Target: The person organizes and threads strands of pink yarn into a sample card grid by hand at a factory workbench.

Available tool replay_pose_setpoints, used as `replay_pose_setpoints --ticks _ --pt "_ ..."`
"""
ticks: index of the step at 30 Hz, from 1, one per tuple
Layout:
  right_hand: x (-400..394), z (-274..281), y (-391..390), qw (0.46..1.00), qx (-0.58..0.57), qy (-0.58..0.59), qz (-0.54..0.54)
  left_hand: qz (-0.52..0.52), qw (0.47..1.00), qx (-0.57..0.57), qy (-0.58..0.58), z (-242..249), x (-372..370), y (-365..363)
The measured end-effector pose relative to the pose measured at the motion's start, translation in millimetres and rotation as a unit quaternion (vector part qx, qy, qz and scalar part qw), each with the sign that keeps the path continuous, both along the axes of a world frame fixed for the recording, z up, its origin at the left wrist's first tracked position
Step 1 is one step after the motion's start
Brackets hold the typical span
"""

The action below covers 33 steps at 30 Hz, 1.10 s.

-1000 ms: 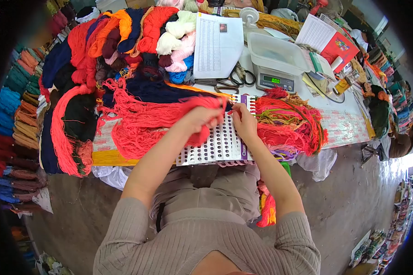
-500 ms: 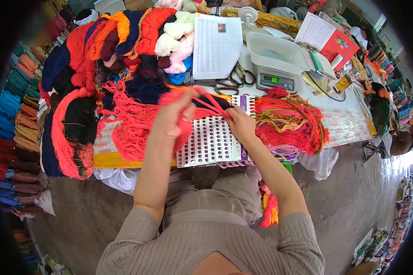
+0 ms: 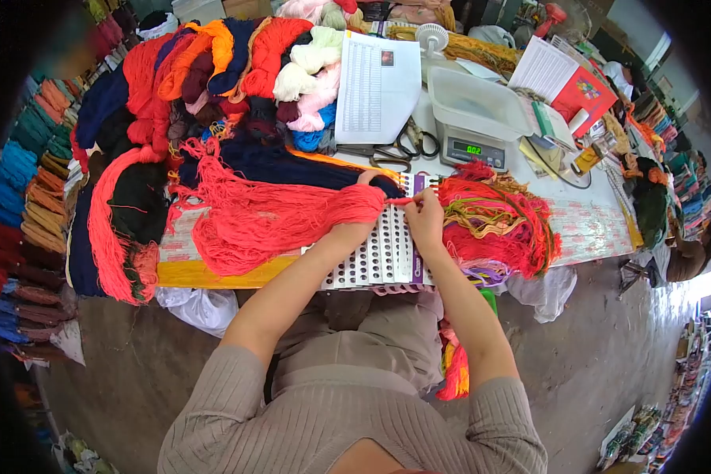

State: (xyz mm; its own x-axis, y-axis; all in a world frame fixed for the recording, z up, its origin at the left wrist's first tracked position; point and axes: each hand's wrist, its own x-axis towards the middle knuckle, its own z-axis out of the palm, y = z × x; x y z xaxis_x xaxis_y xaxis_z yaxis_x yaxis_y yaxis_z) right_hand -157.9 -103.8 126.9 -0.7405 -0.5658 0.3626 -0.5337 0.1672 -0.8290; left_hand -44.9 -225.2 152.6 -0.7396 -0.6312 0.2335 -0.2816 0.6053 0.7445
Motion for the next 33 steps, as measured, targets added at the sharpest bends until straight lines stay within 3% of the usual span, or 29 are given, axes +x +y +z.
replay_pose_setpoints --ticks 2,3,5,7,9,11,12,13,15,17,21,23,25,27,28,31,32,33 --pt "0.2 0.1 1.4 0.998 0.060 -0.031 -0.013 0.013 0.998 0.050 -0.040 5.1 1.0 -8.1" --pt "6.2 11.5 3.3 0.997 0.070 0.029 0.001 0.020 0.995 0.074 -0.061 11.7 2.2 -11.0" --pt "16.2 27.9 5.5 0.985 0.162 0.039 0.038 0.002 0.997 0.054 0.052 22.4 29.0 -18.7" --pt "22.0 36.0 3.6 0.968 0.210 0.130 0.050 0.004 0.989 0.122 0.082 45.0 53.7 -33.1" --pt "23.0 36.3 2.1 0.966 0.206 0.143 0.058 -0.039 0.986 0.116 0.114 57.2 63.2 -28.2" --pt "21.1 33.0 1.3 0.968 0.197 0.140 0.061 0.010 0.942 0.282 0.180 54.7 47.2 -17.1" --pt "21.9 33.4 1.4 0.970 0.191 0.138 0.061 -0.022 0.964 0.172 0.201 44.6 35.7 -13.8" --pt "22.5 33.7 1.8 0.967 0.205 0.139 0.053 -0.052 0.966 0.213 0.133 34.0 31.9 -9.8" --pt "22.7 32.6 1.1 0.968 0.197 0.147 0.045 -0.045 0.988 0.148 0.030 20.0 14.5 0.1" --pt "23.1 33.8 1.0 0.968 0.202 0.141 0.043 -0.059 0.989 -0.134 -0.013 12.6 13.3 1.6" --pt "22.5 34.2 1.2 0.968 0.208 0.129 0.051 -0.069 0.995 -0.026 -0.066 12.6 23.6 -15.1" --pt "20.6 31.6 1.3 0.974 0.188 0.117 0.056 -0.049 0.998 -0.029 -0.017 13.1 25.3 -16.8" --pt "20.6 33.2 2.5 0.977 0.188 0.081 0.055 -0.009 0.996 0.086 -0.034 20.4 14.3 -11.3" --pt "18.5 28.2 2.4 0.980 0.183 0.064 0.045 0.003 0.991 0.113 -0.067 31.4 5.1 2.8" --pt "17.7 25.9 1.9 0.982 0.175 0.062 0.042 -0.002 0.985 0.098 -0.139 40.9 3.2 7.2" --pt "19.8 28.0 1.7 0.982 0.176 0.062 0.035 0.014 0.991 0.074 -0.114 -13.1 -19.7 -18.7" --pt "19.5 28.7 1.8 0.980 0.182 0.072 0.039 0.002 0.991 0.074 -0.112 5.0 -9.3 -24.7" --pt "20.2 28.2 1.6 0.978 0.188 0.078 0.040 -0.013 0.991 0.075 -0.113 59.4 18.3 -24.8"
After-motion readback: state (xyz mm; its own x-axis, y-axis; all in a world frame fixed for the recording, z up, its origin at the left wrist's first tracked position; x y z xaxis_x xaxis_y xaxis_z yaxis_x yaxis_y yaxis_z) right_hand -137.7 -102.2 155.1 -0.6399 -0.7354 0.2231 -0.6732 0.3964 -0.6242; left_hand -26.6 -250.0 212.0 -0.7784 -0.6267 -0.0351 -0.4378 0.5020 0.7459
